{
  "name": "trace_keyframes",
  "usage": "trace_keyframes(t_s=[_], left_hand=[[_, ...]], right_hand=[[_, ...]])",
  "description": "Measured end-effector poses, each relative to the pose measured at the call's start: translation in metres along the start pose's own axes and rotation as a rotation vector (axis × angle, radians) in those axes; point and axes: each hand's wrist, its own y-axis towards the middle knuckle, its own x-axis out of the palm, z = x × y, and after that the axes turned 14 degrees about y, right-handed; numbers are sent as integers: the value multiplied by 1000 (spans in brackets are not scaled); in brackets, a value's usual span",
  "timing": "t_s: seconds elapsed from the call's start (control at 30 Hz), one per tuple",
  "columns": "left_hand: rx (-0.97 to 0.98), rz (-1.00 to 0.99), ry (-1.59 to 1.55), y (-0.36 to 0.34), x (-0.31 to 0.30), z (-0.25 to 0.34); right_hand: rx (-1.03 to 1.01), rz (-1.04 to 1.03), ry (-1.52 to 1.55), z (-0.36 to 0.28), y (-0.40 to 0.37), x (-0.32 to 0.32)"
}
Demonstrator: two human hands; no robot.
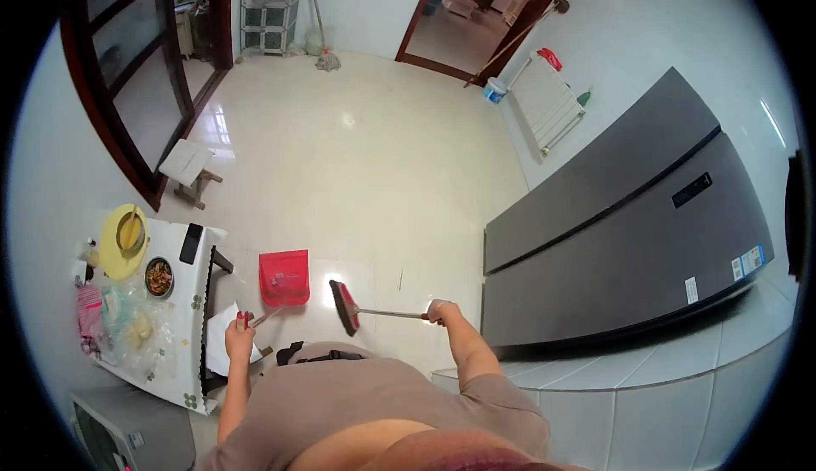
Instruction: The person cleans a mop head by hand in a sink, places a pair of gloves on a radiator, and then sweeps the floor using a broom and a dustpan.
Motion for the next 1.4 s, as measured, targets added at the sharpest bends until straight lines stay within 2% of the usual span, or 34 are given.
trace_keyframes(t_s=[0.03,0.07,0.17,0.27,0.3,0.4,0.5,0.63,0.8,0.87,0.9,1.0,1.17,1.23,1.4], left_hand=[[-14,10,-4,-2,1,-2],[-10,19,0,-2,1,-3],[-3,1,-40,-3,9,-10],[-15,-34,17,0,17,-7],[5,-33,28,-8,13,8],[-11,-96,58,4,30,4],[70,-108,185,1,32,17],[40,-224,236,35,71,-12],[78,-202,286,48,93,-26],[-15,-266,233,50,100,-28],[-34,-224,242,40,95,-17],[-23,-281,237,47,100,-19],[41,-223,194,65,115,-32],[-44,-270,143,60,107,-16],[-62,-305,123,69,113,-17]], right_hand=[[60,98,-89,-1,-2,-6],[51,100,-83,-2,-3,-11],[-5,197,-139,-12,-19,-20],[-111,284,-235,-7,6,3],[-109,282,-229,-8,2,10],[-179,289,-182,-26,-32,27],[-231,199,-214,-39,-44,43],[-249,136,-133,-52,-62,70],[-247,96,-114,-60,-74,101],[-229,90,-49,-54,-81,107],[-211,92,3,-50,-82,110],[-219,119,33,-35,-70,129],[-235,132,74,-28,-62,151],[-229,131,82,-32,-65,152],[-203,122,103,-37,-70,153]])
